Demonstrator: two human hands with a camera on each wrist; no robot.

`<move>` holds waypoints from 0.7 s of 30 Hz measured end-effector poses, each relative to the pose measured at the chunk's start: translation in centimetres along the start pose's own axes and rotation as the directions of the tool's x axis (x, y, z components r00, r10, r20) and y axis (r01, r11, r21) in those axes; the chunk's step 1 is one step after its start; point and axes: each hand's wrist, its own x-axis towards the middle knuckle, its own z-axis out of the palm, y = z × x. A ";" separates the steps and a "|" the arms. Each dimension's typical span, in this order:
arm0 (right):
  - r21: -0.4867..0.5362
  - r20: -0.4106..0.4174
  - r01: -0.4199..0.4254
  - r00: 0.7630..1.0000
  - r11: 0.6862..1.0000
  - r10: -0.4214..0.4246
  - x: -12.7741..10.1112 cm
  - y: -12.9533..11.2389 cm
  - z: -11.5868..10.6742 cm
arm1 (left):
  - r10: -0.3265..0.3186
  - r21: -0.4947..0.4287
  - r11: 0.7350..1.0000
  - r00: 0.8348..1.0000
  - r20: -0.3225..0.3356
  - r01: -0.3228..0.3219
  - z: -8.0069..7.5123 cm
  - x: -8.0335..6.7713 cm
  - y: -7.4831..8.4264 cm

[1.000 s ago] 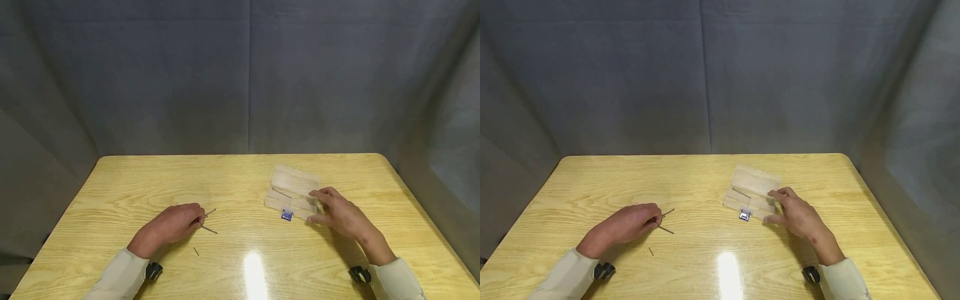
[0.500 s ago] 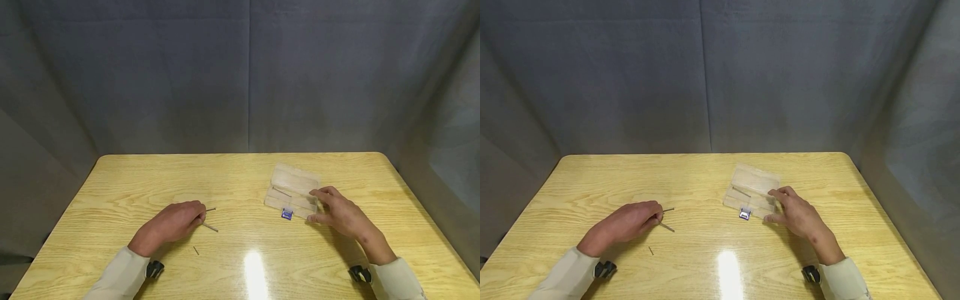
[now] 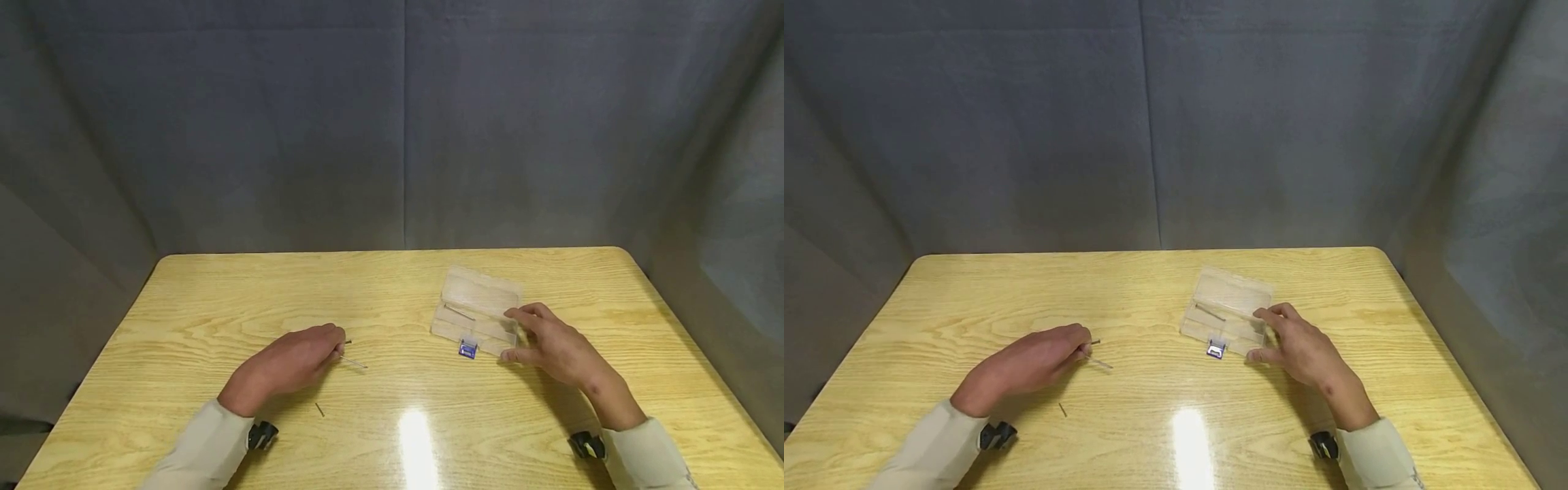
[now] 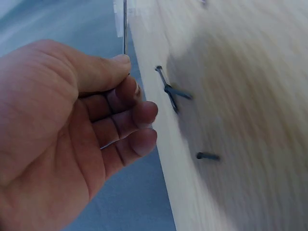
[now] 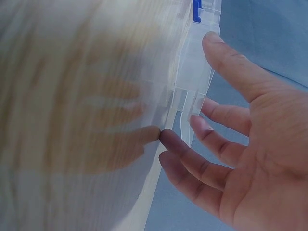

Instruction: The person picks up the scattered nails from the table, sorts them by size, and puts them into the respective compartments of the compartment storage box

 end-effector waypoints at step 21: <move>-0.011 -0.004 0.013 1.000 1.000 -0.013 -0.1 -0.1 0.1 | 0.057 -0.047 0.997 0.998 0.015 -0.057 0.0 5.0 1.3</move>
